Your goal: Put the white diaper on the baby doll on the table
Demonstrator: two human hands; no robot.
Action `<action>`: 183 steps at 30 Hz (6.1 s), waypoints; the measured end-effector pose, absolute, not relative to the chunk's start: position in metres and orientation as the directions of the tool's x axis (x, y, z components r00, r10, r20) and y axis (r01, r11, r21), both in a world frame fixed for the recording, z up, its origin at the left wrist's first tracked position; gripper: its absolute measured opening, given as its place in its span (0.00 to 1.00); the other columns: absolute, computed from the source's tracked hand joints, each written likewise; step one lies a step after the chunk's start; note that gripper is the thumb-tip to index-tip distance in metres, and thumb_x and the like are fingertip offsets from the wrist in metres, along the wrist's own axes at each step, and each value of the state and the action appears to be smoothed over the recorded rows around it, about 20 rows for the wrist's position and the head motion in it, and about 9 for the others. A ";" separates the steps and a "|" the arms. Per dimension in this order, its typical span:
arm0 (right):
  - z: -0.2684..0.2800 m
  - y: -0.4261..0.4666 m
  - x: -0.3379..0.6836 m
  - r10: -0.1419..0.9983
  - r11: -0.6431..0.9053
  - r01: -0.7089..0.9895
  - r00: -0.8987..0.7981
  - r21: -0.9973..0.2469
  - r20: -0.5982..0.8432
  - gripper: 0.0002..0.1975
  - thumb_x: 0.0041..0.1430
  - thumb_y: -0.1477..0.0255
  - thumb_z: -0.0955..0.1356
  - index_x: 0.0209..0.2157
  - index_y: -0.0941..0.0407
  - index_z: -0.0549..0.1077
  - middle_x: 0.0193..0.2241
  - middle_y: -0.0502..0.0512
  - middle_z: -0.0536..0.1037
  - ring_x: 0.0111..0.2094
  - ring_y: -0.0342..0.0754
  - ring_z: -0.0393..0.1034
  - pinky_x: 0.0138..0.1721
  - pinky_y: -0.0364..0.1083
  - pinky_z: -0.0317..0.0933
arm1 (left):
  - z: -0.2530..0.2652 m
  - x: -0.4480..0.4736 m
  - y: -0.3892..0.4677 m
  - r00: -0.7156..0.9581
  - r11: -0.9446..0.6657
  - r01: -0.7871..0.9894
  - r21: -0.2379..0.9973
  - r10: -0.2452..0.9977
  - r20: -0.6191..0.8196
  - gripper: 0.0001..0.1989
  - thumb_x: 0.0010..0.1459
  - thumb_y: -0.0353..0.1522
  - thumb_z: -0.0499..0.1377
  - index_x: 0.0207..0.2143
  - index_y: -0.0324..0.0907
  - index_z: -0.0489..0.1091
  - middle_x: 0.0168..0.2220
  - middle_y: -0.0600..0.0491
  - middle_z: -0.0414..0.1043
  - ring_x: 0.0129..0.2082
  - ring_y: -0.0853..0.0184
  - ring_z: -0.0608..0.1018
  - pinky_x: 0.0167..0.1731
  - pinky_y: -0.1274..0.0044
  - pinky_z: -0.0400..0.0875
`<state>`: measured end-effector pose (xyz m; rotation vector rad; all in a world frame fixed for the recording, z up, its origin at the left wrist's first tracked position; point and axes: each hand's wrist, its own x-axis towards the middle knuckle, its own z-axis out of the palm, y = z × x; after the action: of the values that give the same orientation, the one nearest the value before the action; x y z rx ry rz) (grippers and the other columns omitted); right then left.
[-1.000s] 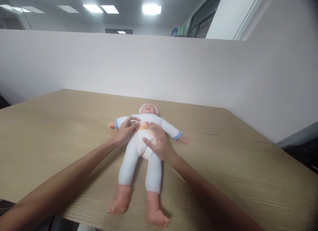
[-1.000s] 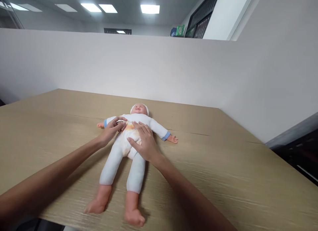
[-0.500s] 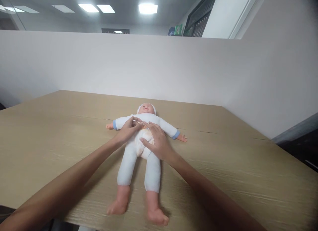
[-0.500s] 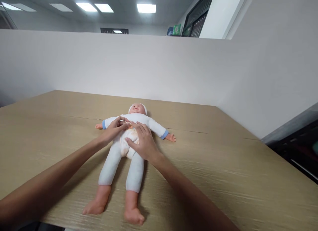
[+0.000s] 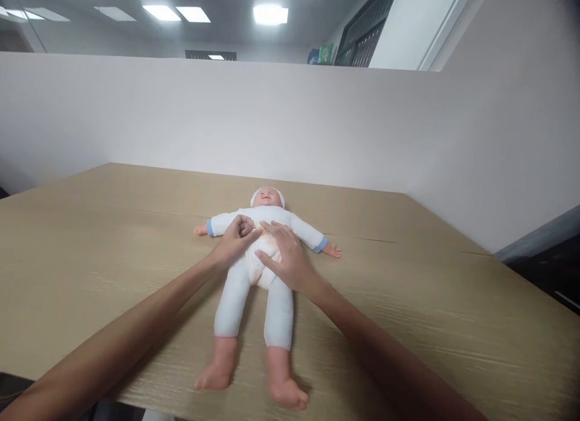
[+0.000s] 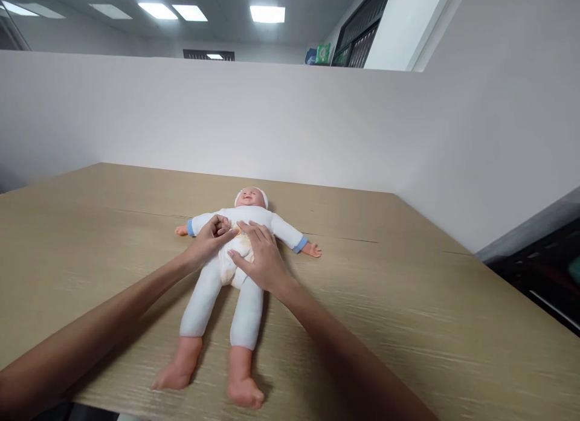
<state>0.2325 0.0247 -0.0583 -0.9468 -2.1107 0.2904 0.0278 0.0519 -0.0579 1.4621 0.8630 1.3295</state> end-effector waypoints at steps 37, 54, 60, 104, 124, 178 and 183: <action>-0.047 -0.080 0.254 0.926 0.349 0.896 -0.285 -0.272 0.249 0.04 0.71 0.70 0.72 0.38 0.54 0.78 0.34 0.53 0.81 0.40 0.55 0.72 0.42 0.51 0.56 | -0.050 0.000 -0.064 0.347 -0.418 0.862 0.286 0.899 0.269 0.11 0.76 0.39 0.63 0.41 0.44 0.67 0.33 0.55 0.75 0.38 0.53 0.76 0.47 0.62 0.61; -0.074 -0.070 0.224 0.828 0.456 0.872 -0.342 -0.179 0.444 0.03 0.70 0.71 0.74 0.44 0.52 0.78 0.50 0.53 0.80 0.49 0.56 0.66 0.49 0.54 0.54 | -0.062 0.000 -0.050 0.407 -0.536 0.801 0.266 0.814 0.415 0.09 0.72 0.31 0.57 0.35 0.44 0.69 0.35 0.52 0.74 0.38 0.55 0.75 0.48 0.62 0.60; -0.068 -0.071 0.226 0.854 0.478 0.829 -0.361 -0.292 0.374 0.08 0.70 0.78 0.69 0.48 0.54 0.73 0.49 0.56 0.80 0.53 0.57 0.66 0.50 0.54 0.54 | -0.056 -0.003 -0.050 0.418 -0.591 0.674 0.442 0.799 0.431 0.07 0.74 0.34 0.55 0.42 0.44 0.70 0.46 0.49 0.75 0.46 0.54 0.75 0.49 0.63 0.63; -0.069 -0.060 0.231 0.919 0.273 0.824 -0.071 -0.496 0.388 0.11 0.67 0.59 0.75 0.39 0.52 0.80 0.38 0.54 0.84 0.46 0.59 0.70 0.50 0.54 0.51 | -0.059 -0.008 -0.043 0.223 -0.297 0.341 0.892 0.947 0.230 0.17 0.68 0.46 0.66 0.48 0.45 0.67 0.47 0.51 0.76 0.47 0.55 0.78 0.46 0.69 0.70; -0.069 -0.060 0.234 0.938 0.253 0.820 -0.077 -0.513 0.338 0.08 0.66 0.62 0.76 0.39 0.51 0.81 0.37 0.55 0.82 0.48 0.60 0.69 0.50 0.55 0.55 | -0.067 -0.005 -0.039 0.028 -0.181 0.519 0.836 0.980 0.196 0.23 0.61 0.54 0.70 0.41 0.44 0.74 0.39 0.52 0.79 0.40 0.53 0.80 0.39 0.69 0.67; -0.083 -0.036 0.245 0.966 0.245 0.458 -0.041 -0.854 0.255 0.25 0.69 0.47 0.68 0.44 0.56 0.81 0.39 0.57 0.83 0.42 0.54 0.76 0.46 0.48 0.71 | -0.058 -0.014 -0.030 0.254 -0.072 0.182 0.981 0.967 0.024 0.28 0.71 0.59 0.61 0.41 0.42 0.78 0.42 0.50 0.81 0.39 0.57 0.78 0.38 0.72 0.67; -0.078 -0.039 0.245 0.971 0.226 0.485 -0.037 -0.845 0.238 0.24 0.68 0.47 0.69 0.45 0.54 0.82 0.43 0.58 0.83 0.46 0.57 0.76 0.52 0.52 0.69 | -0.062 -0.014 -0.026 0.275 -0.099 0.204 0.974 0.961 0.040 0.27 0.72 0.58 0.60 0.42 0.43 0.78 0.46 0.49 0.81 0.43 0.54 0.79 0.41 0.71 0.70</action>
<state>0.2451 -0.0390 -0.0783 -1.3815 -1.6535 0.7225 -0.0143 -0.0263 -0.0625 1.5364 1.1205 0.9426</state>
